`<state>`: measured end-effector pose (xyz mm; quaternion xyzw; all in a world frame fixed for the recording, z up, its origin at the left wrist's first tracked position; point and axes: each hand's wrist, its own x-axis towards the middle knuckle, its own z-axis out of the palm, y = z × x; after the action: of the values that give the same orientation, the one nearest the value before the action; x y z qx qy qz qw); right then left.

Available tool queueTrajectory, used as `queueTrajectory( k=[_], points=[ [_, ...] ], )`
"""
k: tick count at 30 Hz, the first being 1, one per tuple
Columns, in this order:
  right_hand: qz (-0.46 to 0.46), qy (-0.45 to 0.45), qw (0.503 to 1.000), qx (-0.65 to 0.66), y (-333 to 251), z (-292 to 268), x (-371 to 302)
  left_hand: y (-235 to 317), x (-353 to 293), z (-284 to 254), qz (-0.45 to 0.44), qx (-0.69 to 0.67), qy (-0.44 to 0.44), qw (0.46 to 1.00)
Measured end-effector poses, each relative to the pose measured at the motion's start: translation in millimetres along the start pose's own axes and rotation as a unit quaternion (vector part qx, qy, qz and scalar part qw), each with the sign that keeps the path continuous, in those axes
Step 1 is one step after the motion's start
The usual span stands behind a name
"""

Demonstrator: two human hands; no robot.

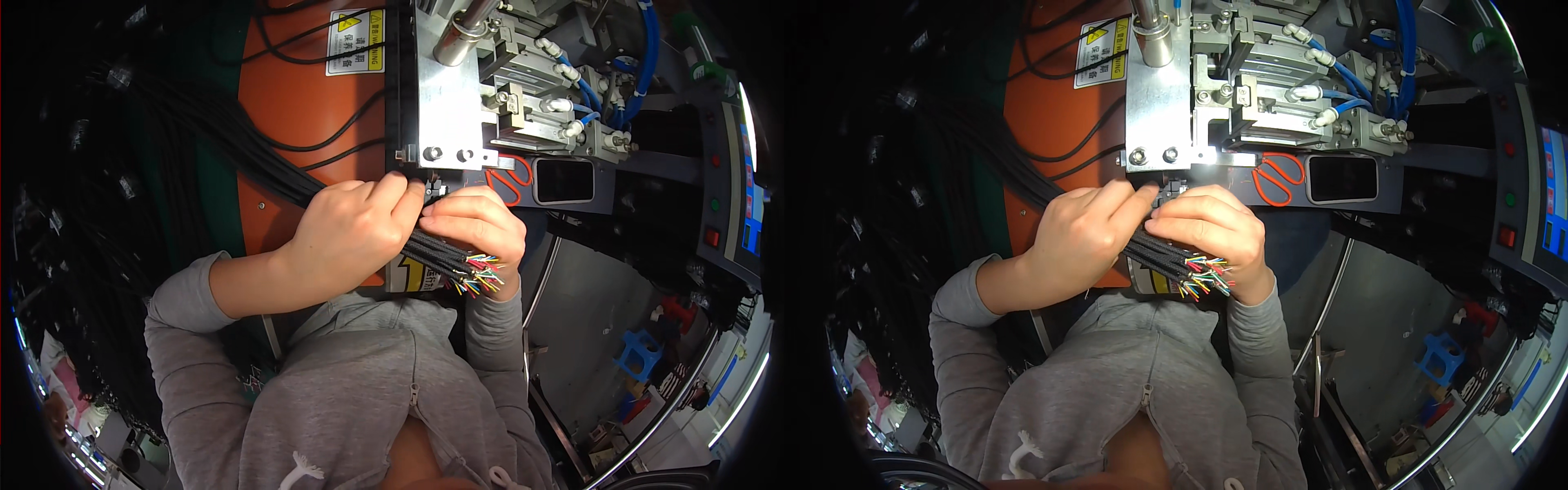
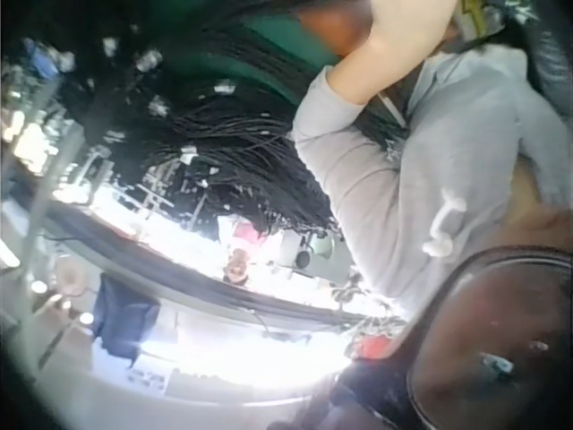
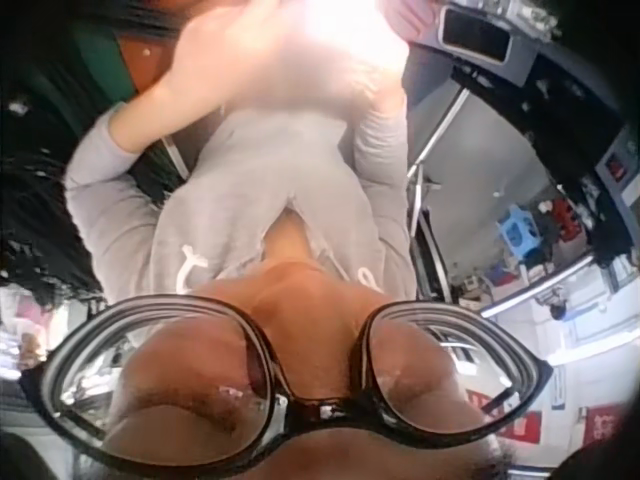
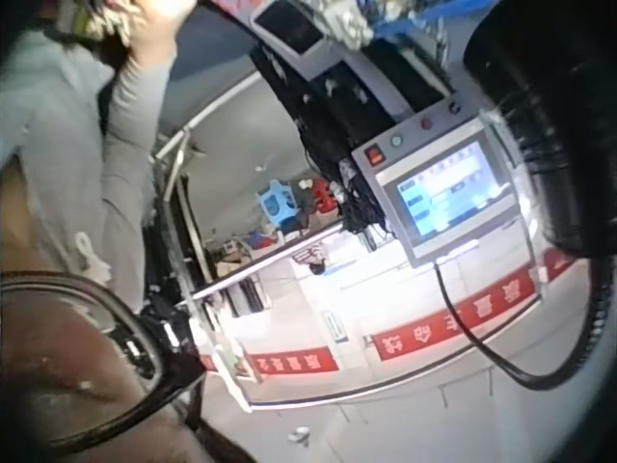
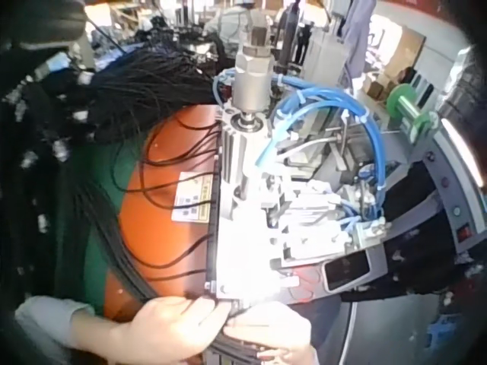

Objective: The person repeatedly strips the ends of black cables and crimps them using a handheld crimping tool. They handle the wires one at a time, feeding them into the tool and releasing the finished pieces onto the workbench.

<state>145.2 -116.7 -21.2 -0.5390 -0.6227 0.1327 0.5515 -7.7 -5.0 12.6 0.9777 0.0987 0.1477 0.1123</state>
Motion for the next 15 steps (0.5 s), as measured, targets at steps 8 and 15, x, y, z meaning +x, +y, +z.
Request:
queueTrajectory(
  k=[8,15],
  points=[
    [0.076,0.138,0.987,-0.035,-9,-1,-20,-8,8,1,0.143,-0.097,0.202,0.964],
    [0.114,0.293,0.937,0.155,-27,26,-1,-9,9,2,0.109,-0.119,0.193,0.968]
  ],
)
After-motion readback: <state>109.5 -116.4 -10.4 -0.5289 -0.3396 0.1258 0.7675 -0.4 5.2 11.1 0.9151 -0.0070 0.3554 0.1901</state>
